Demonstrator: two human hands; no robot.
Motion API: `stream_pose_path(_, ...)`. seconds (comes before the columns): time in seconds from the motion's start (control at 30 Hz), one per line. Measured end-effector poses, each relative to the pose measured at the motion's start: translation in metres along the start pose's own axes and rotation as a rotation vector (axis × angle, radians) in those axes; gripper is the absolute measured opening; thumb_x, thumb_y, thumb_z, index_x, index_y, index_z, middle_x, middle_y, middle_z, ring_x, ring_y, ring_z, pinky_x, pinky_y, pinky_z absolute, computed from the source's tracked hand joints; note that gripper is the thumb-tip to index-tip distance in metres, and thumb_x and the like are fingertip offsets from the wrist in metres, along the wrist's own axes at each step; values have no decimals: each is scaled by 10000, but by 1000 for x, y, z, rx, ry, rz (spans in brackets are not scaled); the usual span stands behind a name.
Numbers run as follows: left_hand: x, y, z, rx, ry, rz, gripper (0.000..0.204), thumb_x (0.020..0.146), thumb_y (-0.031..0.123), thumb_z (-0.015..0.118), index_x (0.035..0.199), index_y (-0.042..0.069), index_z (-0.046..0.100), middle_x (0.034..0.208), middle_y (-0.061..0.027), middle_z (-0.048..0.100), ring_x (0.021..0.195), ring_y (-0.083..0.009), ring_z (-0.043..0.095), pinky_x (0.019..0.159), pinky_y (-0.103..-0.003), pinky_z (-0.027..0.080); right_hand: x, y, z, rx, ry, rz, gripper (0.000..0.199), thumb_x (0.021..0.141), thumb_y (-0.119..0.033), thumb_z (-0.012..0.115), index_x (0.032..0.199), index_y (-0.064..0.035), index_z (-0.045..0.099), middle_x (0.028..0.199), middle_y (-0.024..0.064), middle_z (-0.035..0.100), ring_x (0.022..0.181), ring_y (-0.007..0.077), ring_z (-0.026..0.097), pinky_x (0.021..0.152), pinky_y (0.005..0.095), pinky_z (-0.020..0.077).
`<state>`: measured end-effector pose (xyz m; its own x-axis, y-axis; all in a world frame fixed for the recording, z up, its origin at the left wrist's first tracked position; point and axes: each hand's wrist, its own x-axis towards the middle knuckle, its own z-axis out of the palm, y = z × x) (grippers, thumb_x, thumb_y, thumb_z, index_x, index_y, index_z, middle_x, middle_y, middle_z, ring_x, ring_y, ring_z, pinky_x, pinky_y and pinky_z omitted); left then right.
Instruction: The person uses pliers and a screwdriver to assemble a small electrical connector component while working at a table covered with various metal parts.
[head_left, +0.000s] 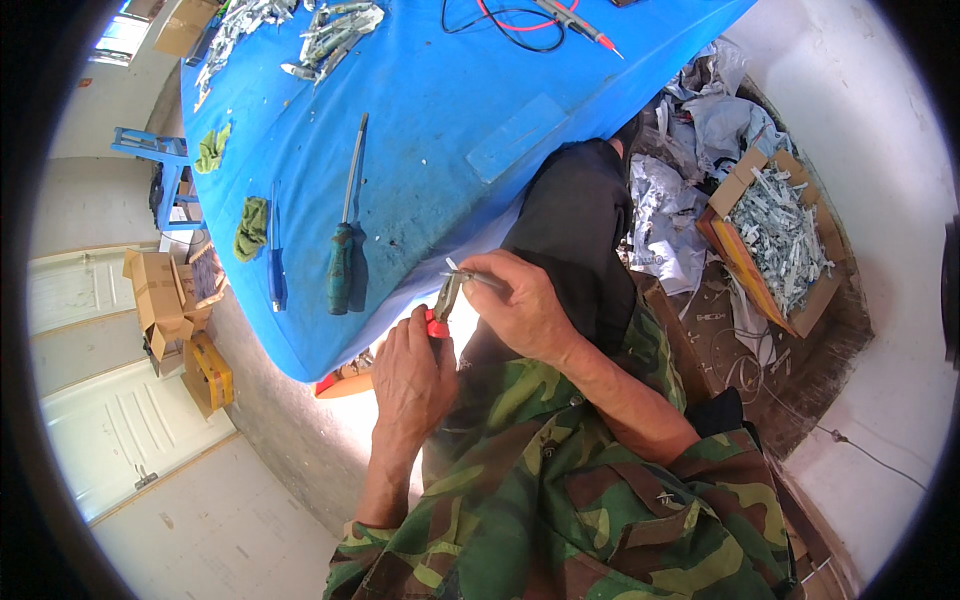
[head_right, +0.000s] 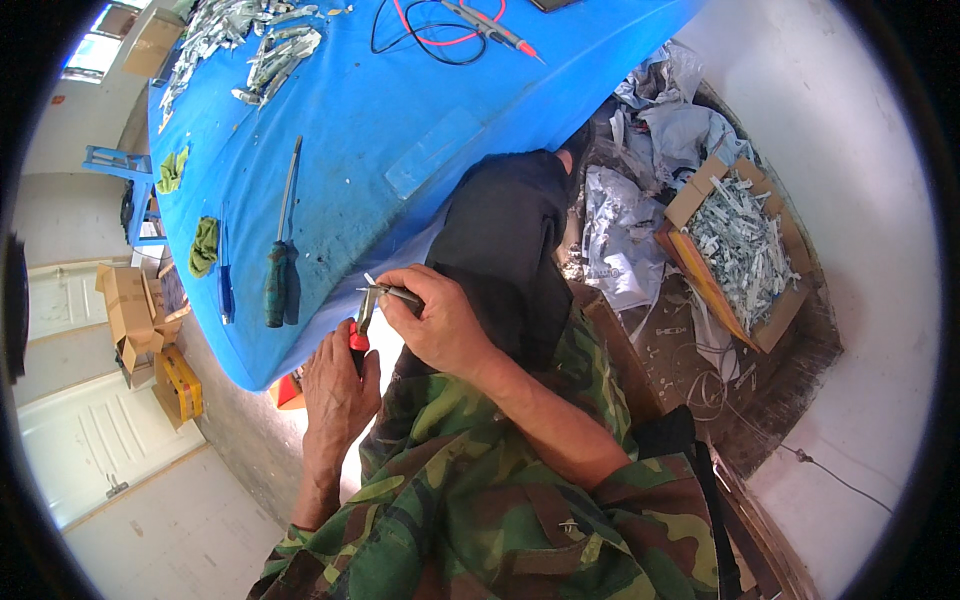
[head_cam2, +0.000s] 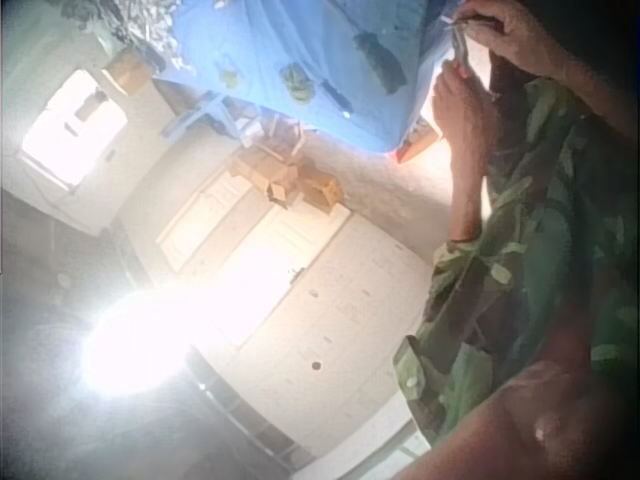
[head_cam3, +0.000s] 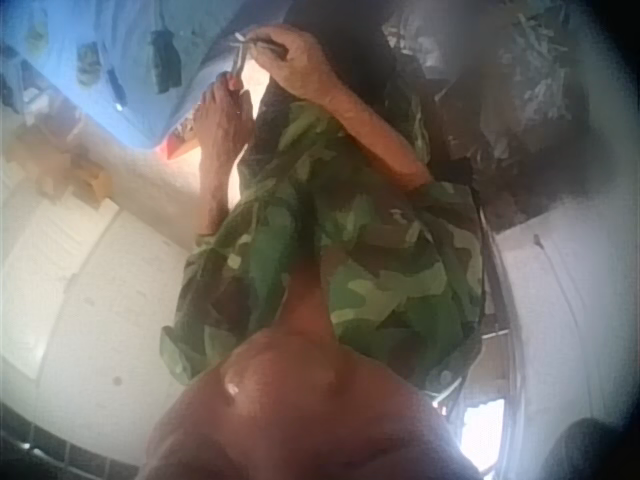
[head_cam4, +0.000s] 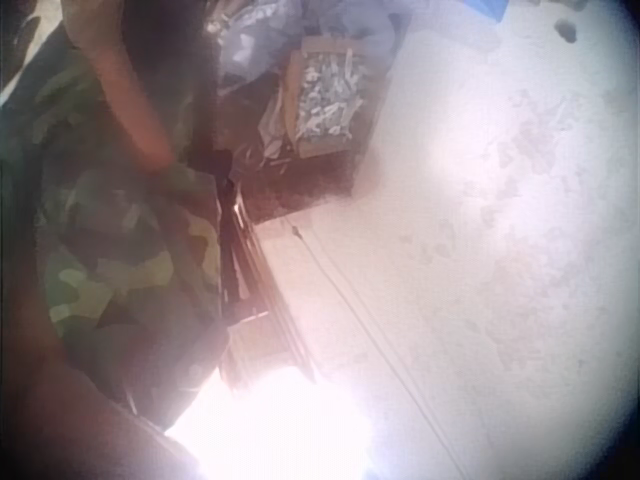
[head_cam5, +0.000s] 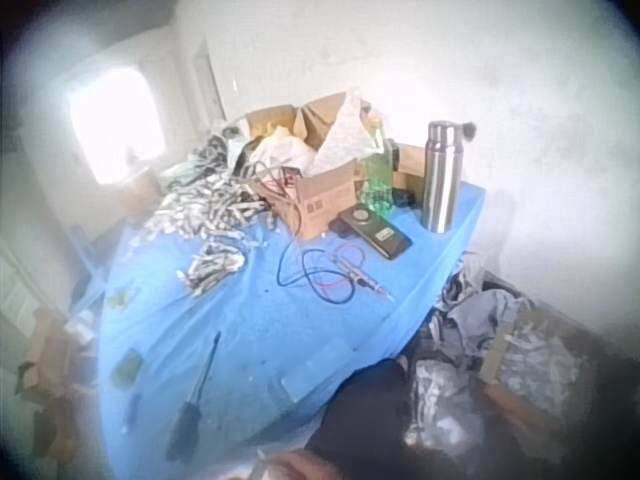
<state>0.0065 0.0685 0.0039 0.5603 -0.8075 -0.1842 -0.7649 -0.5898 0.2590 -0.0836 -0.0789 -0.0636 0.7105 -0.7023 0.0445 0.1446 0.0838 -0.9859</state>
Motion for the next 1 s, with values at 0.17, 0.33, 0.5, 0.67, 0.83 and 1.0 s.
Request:
stream_pose_path(0.17, -1, -5, -7, -131, -84, 49, 567, 896, 145, 685, 1383, -60, 479, 1121, -235, 613, 1038, -422, 602, 891, -506, 481, -1, -1, -5, 41, -54, 51, 207, 960, -80, 667, 1127, 41, 688, 965, 80, 682, 764, 106, 601, 663, 272, 494)
stream_pose_path(0.33, -3, -12, -1, -310, -88, 30, 563, 869, 96, 693, 1371, -30, 471, 1093, -239, 605, 987, -422, 605, 826, -498, 488, -3, -3, -6, 36, -89, 45, 204, 967, -84, 666, 1129, 38, 689, 959, 68, 687, 772, 93, 593, 664, 268, 491)
stream_pose_path(0.5, 1, -21, 13, -220, 18, 82, 519, 865, 24, 656, 1347, -33, 471, 1062, -246, 594, 972, -431, 597, 827, -518, 488, -3, -7, -7, 62, -92, 132, 202, 970, -86, 670, 1127, 39, 689, 948, 64, 687, 774, 90, 589, 665, 267, 488)
stream_pose_path(0.67, 9, -27, 10, -4, 104, 146, 485, 823, -23, 643, 1283, -56, 493, 1018, -212, 586, 971, -409, 567, 814, -514, 474, -3, -7, -5, 119, -51, 225, 208, 961, -94, 677, 1117, 42, 695, 863, 65, 685, 726, 92, 586, 643, 271, 480)
stream_pose_path(0.83, 21, -30, 5, 171, 202, 253, 363, 823, -44, 672, 1149, -22, 516, 954, -178, 549, 878, -373, 543, 763, -489, 443, 0, 4, 6, 66, 63, 218, 227, 950, -129, 655, 1055, 66, 704, 741, 107, 666, 632, 100, 587, 599, 288, 476)
stream_pose_path(1.0, 29, -26, -14, 406, 236, 372, 297, 869, 36, 644, 1141, -25, 540, 914, -137, 544, 845, -309, 542, 735, -429, 438, 2, -4, 9, 96, 111, 310, 248, 950, -138, 621, 1009, 88, 704, 690, 104, 653, 511, 121, 574, 510, 306, 466)
